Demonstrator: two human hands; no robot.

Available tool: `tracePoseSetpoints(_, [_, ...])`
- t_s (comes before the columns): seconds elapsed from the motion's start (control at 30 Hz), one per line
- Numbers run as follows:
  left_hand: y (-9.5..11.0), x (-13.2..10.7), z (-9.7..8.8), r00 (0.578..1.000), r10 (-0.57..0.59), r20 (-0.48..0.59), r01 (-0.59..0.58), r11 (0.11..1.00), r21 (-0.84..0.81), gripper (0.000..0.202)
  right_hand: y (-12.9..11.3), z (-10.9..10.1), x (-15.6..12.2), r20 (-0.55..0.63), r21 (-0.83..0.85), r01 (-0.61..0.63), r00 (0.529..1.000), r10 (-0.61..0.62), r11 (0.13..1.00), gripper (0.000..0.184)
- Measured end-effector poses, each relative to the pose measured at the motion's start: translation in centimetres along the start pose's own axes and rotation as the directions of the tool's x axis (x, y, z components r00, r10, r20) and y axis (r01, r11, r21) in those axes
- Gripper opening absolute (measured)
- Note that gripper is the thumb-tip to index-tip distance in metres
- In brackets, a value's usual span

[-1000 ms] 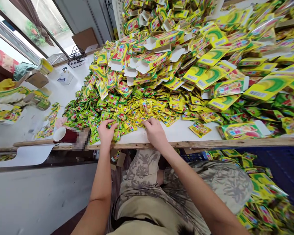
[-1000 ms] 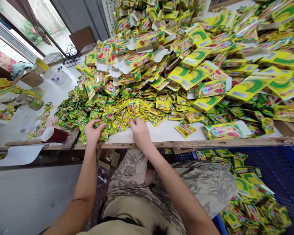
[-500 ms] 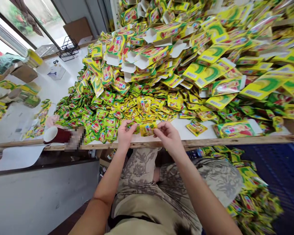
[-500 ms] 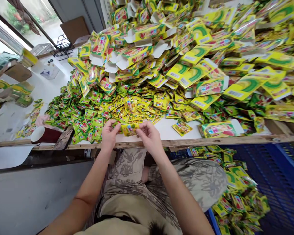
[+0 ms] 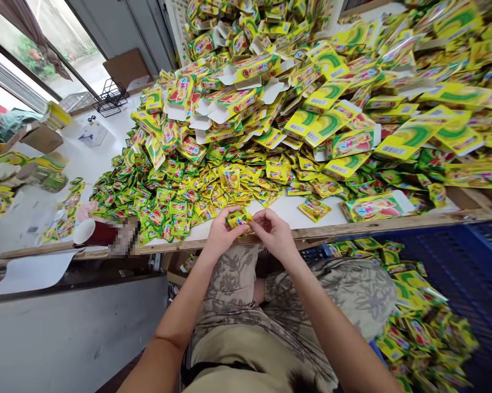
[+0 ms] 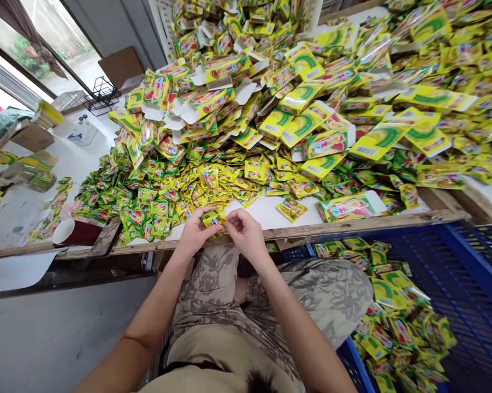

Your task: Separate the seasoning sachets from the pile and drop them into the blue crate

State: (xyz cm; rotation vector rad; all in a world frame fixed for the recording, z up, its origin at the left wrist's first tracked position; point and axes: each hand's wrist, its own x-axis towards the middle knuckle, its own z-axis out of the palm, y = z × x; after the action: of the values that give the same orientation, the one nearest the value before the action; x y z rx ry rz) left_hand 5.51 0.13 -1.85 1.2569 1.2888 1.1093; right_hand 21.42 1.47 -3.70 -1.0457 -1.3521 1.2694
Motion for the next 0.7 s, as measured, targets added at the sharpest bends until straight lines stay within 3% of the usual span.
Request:
tracePoseSetpoints(0.13, [0.3,-0.1,0.2,0.999,0.03,0.023,-0.032,0.994,0.1,0.044,0.0,-0.4,-0.2,0.028,-0.047,0.027,0.999,-0.026,0.999,0.018])
tracePoseSetpoints(0.23, [0.3,0.1,0.0,0.998,0.032,0.05,-0.039,0.986,0.165,0.045,-0.4,-0.9,-0.2,0.025,-0.195,0.129,0.992,-0.127,0.972,0.006])
tracePoseSetpoints(0.43, [0.1,0.5,-0.1,0.987,-0.054,0.148,0.015,0.967,0.254,0.055,-1.3,-1.3,0.1,0.168,-0.389,0.325,0.945,-0.28,0.862,0.022])
tracePoseSetpoints(0.7, [0.1,0.9,-0.1,0.981,-0.124,0.147,0.106,0.986,0.128,0.061,-1.5,-1.3,0.6,0.159,-0.37,0.316,0.948,-0.276,0.873,0.021])
